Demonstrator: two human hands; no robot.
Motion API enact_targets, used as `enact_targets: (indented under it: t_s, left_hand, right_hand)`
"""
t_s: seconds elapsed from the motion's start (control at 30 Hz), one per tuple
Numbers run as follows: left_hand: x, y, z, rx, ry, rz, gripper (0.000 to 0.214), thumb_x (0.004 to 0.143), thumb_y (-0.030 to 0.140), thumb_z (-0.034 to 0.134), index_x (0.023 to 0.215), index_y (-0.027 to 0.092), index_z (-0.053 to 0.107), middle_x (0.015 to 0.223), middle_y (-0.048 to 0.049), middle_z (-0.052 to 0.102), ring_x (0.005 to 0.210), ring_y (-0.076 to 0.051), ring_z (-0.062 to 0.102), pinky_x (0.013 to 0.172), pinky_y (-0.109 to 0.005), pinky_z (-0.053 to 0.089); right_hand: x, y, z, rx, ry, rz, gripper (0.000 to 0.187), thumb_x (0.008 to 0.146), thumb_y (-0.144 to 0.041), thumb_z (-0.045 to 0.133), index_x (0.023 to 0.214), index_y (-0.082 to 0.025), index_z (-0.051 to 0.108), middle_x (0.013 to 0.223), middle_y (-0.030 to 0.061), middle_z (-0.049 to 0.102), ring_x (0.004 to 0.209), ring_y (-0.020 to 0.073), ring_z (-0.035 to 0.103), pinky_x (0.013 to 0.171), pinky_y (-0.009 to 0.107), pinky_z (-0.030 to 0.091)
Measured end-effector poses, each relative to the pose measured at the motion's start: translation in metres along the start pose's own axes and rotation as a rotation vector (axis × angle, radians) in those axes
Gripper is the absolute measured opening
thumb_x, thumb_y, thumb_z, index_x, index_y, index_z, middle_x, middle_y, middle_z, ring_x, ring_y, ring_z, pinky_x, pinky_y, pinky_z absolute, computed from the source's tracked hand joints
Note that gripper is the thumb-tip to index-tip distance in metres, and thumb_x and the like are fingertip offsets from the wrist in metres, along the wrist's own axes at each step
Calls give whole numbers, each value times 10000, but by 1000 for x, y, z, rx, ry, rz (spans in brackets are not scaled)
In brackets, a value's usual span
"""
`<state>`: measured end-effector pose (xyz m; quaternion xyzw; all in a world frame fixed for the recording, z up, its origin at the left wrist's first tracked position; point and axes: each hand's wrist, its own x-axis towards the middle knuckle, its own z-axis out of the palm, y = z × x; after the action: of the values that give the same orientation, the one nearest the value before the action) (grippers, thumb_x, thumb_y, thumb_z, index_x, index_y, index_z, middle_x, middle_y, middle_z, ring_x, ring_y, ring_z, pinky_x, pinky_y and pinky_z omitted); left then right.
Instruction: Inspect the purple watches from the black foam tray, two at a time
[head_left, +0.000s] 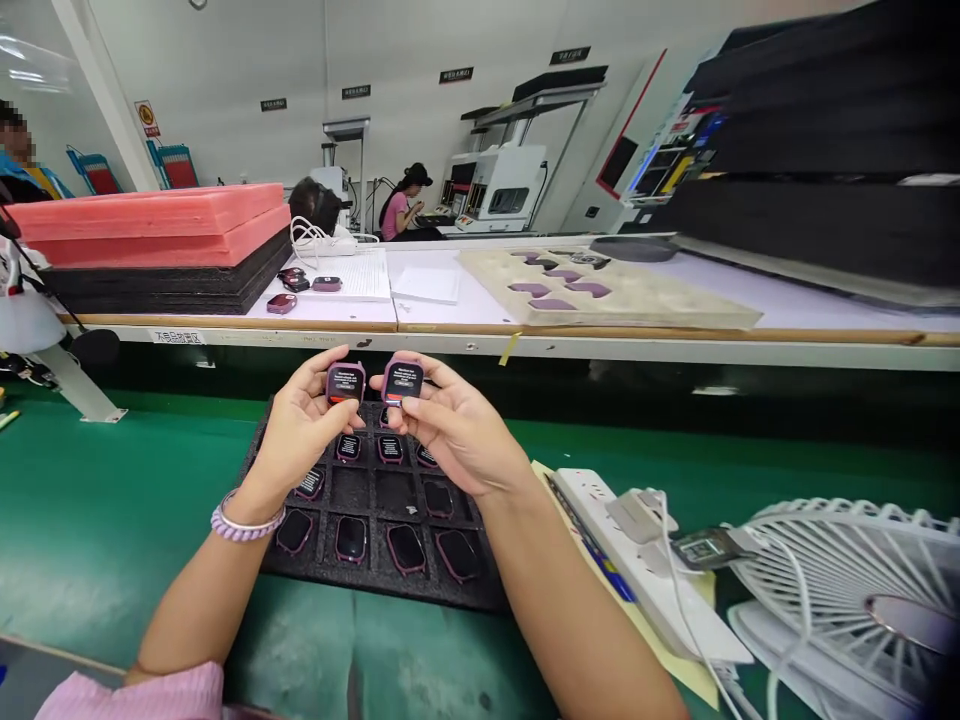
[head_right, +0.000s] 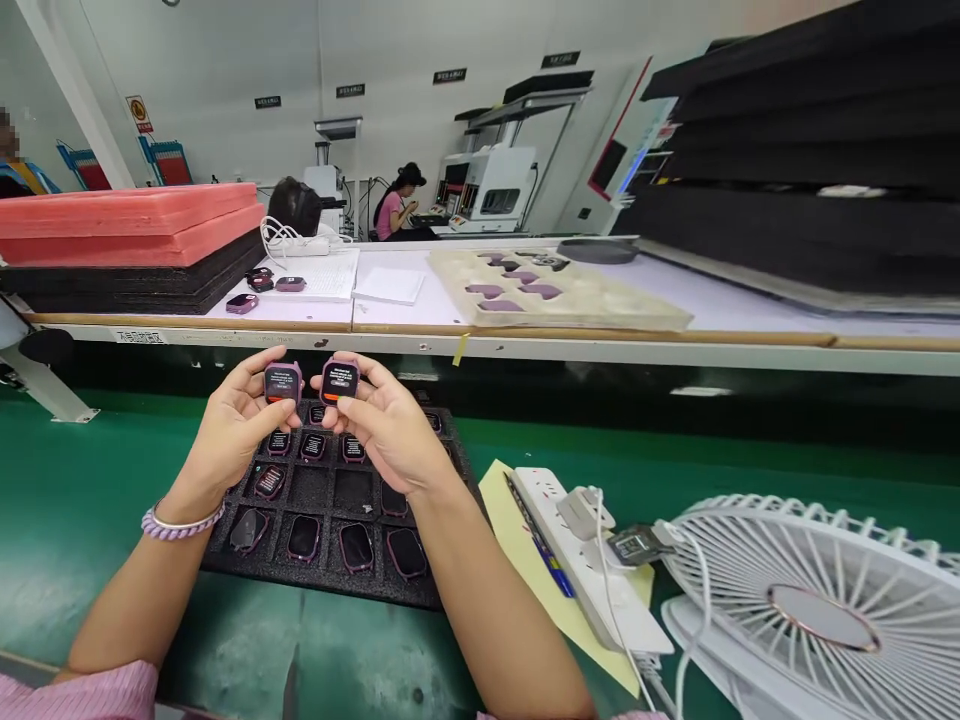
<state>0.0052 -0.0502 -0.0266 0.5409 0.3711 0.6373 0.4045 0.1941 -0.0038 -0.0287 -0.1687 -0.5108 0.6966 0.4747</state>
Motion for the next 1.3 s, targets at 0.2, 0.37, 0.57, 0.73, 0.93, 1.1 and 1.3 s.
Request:
enact_targets:
  t_s: [0.2, 0.37, 0.57, 0.73, 0.93, 1.1, 1.3]
  left_hand:
    - [-4, -3, 6, -48, -49, -1, 638, 822, 201, 763, 1431, 173, 575, 1214, -100, 732, 758, -144, 780, 735, -249, 681]
    - [-6, 1, 9, -72, -33, -16, 582, 811, 192, 741, 1381, 172, 625, 1112, -63, 764, 717, -152, 785, 712, -251, 694]
    - [-8, 4, 13, -97, -16, -44, 526, 804, 242, 787, 1309, 159, 666, 1001, -28, 764, 673, -161, 785, 657, -231, 689]
    - [-6, 4, 13, -111, -15, -75, 550, 786, 244, 786, 1316, 160, 665, 990, -26, 767, 679, -172, 790, 668, -234, 691]
    - [-5, 7, 10, -133, -13, -104, 641, 734, 196, 749, 1365, 157, 643, 1015, -31, 774, 692, -173, 793, 686, -233, 689]
    - [-9, 12, 10, -135, -38, -96, 689, 736, 212, 758, 1410, 162, 620, 988, -29, 769, 701, -180, 794, 693, -251, 691]
    - [-13, 21, 6, -174, -22, -104, 708, 742, 247, 780, 1424, 162, 607, 962, -30, 773, 687, -176, 787, 664, -247, 675]
  right_hand:
    - [-1, 0, 5, 20, -13, -31, 539, 697, -171, 846, 1195, -232, 647, 967, 4, 713, 687, 131, 646, 679, 267, 549]
    - [-2, -1, 5, 0, -33, -65, 495, 730, -221, 888, 1171, -226, 663, 868, -23, 665, 648, 119, 627, 635, 245, 531]
    - [-1, 2, 6, -29, 15, -89, 490, 726, -304, 939, 1118, -218, 658, 914, -16, 656, 594, 93, 582, 561, 227, 484]
    - [-1, 5, 7, -45, 36, -86, 505, 701, -250, 909, 1131, -220, 645, 905, -23, 657, 593, 89, 579, 574, 223, 481]
    - [-3, 3, 8, -78, 33, -77, 518, 694, -207, 822, 1176, -219, 632, 899, -23, 668, 649, 113, 612, 648, 250, 503]
    - [-10, -4, 11, -93, -20, -91, 501, 725, -215, 840, 1186, -222, 644, 928, -16, 675, 670, 115, 621, 661, 252, 507]
    - [-13, -8, 13, -41, -87, -87, 449, 827, -386, 868, 1191, -226, 661, 971, 21, 704, 671, 134, 629, 659, 278, 540]
